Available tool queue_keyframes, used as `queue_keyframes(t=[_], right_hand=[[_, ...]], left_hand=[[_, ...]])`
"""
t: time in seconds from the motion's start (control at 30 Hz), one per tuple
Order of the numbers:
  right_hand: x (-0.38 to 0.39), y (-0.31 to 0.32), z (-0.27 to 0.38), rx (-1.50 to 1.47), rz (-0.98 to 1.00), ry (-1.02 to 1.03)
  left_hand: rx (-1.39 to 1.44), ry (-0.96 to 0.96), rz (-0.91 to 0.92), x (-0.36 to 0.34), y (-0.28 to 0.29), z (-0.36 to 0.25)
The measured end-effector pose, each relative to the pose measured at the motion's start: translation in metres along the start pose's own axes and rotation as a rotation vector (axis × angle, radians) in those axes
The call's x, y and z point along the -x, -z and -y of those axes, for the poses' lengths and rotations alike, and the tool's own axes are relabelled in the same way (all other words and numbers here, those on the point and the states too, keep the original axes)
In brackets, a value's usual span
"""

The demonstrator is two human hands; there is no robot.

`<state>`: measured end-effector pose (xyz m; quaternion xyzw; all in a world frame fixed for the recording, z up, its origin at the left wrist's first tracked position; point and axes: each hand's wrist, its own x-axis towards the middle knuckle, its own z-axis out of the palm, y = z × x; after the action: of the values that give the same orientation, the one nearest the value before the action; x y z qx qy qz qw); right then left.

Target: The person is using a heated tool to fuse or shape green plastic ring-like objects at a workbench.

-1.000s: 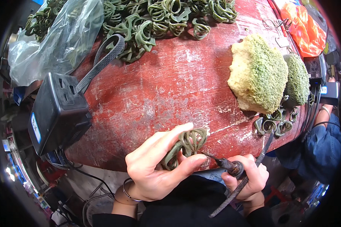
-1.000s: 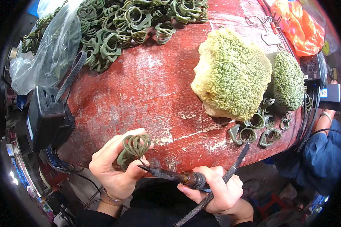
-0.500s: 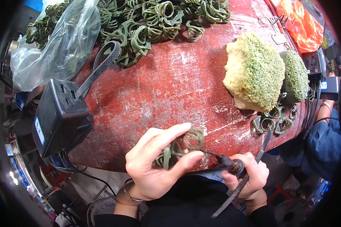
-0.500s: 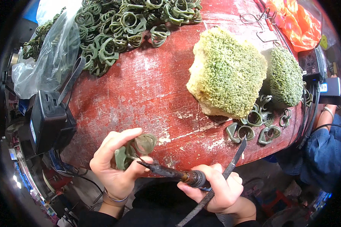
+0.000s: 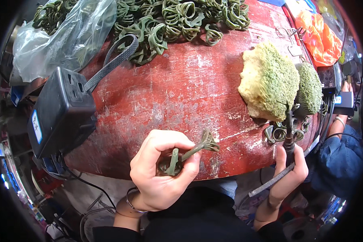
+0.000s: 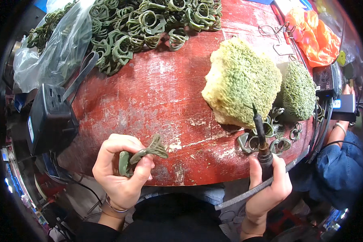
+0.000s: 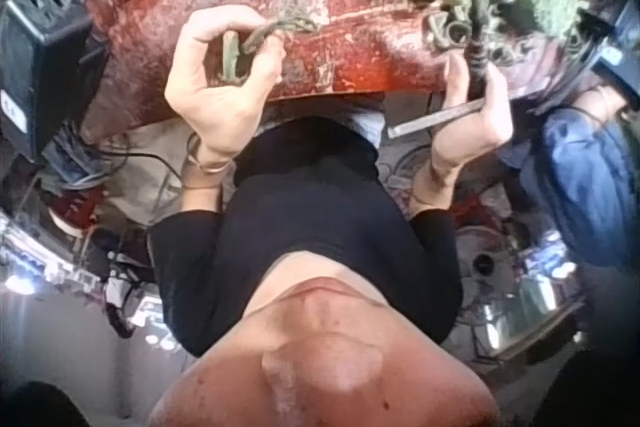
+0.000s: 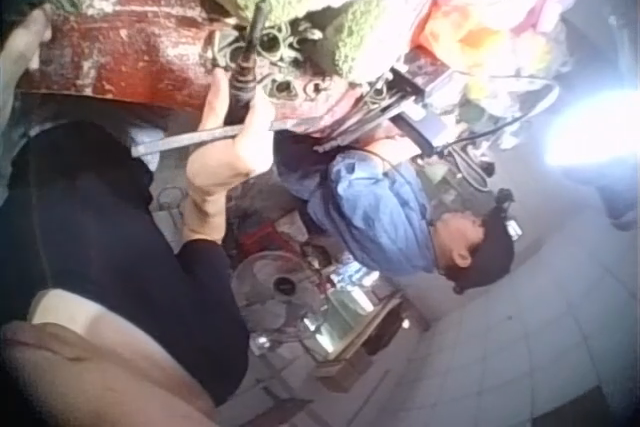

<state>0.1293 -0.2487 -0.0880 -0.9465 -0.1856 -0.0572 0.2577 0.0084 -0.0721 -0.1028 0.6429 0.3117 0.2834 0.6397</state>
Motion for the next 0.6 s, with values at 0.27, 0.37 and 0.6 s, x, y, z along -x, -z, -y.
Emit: queue_keyframes(t=[0.27, 0.37, 0.6], right_hand=[[0.027, 0.004, -0.002, -0.136, 0.147, 0.272], [0.026, -0.001, 0.009, -0.201, 0.349, 0.442], [0.027, -0.009, 0.015, -0.172, 0.375, 0.451]], left_hand=[[-0.283, -0.278, 0.062, -0.002, 0.002, 0.002], [-0.278, -0.309, -0.006, -0.002, 0.001, 0.004], [-0.282, -0.295, -0.02, -0.002, 0.003, 0.003]])
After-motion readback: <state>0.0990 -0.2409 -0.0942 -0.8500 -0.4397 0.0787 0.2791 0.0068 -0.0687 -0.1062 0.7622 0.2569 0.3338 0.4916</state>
